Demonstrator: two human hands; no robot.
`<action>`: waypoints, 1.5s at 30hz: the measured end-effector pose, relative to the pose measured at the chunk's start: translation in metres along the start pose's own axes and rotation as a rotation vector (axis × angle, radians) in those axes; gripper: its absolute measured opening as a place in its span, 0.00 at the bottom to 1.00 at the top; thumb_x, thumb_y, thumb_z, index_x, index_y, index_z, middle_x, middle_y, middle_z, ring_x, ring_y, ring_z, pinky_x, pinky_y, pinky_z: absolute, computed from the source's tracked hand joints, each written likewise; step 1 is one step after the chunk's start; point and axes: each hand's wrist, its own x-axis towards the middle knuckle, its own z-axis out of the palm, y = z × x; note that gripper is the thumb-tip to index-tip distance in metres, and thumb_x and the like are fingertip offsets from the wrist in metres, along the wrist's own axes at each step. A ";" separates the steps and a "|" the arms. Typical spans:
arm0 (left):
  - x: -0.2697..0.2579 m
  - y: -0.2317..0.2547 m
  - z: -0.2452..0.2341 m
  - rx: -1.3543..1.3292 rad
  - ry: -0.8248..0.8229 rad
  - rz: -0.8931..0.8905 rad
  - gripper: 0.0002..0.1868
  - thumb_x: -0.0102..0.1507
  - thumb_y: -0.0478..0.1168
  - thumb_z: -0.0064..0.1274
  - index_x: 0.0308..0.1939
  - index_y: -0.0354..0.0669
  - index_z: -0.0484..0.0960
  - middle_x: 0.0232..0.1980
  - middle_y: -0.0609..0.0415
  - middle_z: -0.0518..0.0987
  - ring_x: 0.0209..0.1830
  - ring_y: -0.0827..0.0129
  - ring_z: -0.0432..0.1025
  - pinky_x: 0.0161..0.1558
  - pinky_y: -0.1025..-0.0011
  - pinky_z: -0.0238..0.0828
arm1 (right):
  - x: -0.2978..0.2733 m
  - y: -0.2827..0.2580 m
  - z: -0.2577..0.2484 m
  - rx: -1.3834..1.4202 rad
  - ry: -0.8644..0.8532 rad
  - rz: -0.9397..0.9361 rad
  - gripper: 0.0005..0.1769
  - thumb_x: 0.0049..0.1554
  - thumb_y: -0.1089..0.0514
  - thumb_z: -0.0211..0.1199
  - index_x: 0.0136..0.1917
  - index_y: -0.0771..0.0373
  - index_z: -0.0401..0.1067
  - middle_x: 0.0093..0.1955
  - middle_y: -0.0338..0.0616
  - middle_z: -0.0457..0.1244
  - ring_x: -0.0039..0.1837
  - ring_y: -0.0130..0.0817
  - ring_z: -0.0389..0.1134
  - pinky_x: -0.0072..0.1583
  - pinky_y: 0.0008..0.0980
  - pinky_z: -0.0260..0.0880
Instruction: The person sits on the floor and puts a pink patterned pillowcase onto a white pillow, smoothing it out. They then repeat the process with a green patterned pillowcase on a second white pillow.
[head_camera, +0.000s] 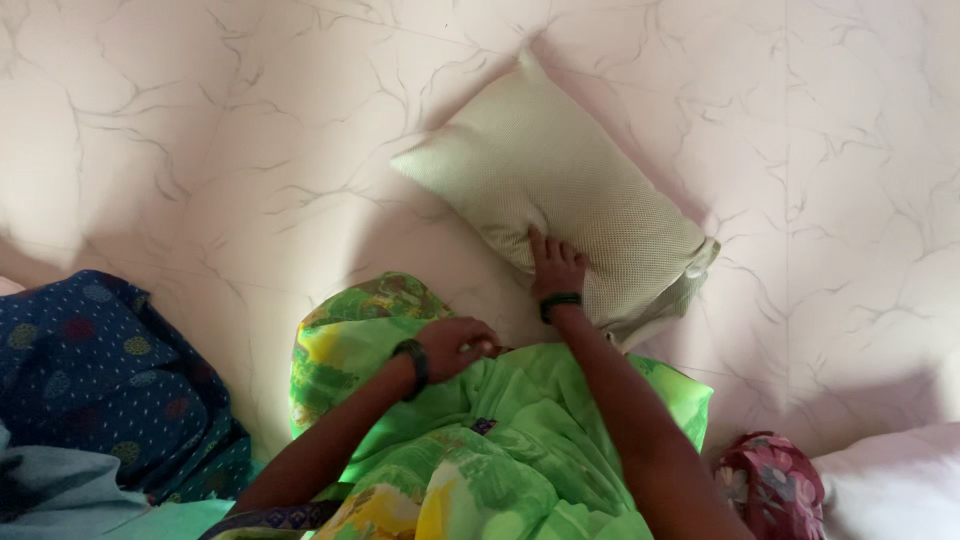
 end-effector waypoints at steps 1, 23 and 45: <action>-0.001 -0.004 -0.007 0.030 0.011 -0.007 0.12 0.67 0.46 0.50 0.50 0.48 0.83 0.49 0.50 0.84 0.47 0.53 0.78 0.51 0.56 0.74 | -0.003 0.013 0.009 0.063 0.013 -0.058 0.40 0.57 0.60 0.62 0.80 0.46 0.58 0.72 0.38 0.62 0.73 0.42 0.61 0.69 0.55 0.59; 0.175 -0.032 -0.045 0.923 -0.044 -0.038 0.36 0.72 0.64 0.23 0.82 0.61 0.42 0.86 0.60 0.38 0.85 0.65 0.29 0.77 0.43 0.19 | 0.019 0.012 -0.078 0.178 0.135 -0.145 0.39 0.66 0.35 0.42 0.84 0.54 0.45 0.87 0.41 0.39 0.86 0.38 0.34 0.79 0.55 0.26; 0.207 -0.074 -0.018 0.910 -0.128 -0.155 0.36 0.72 0.61 0.18 0.82 0.55 0.38 0.85 0.61 0.34 0.84 0.68 0.26 0.78 0.49 0.15 | 0.061 0.014 -0.005 0.021 -0.020 -0.138 0.38 0.68 0.40 0.28 0.84 0.58 0.34 0.88 0.42 0.28 0.86 0.38 0.24 0.78 0.55 0.16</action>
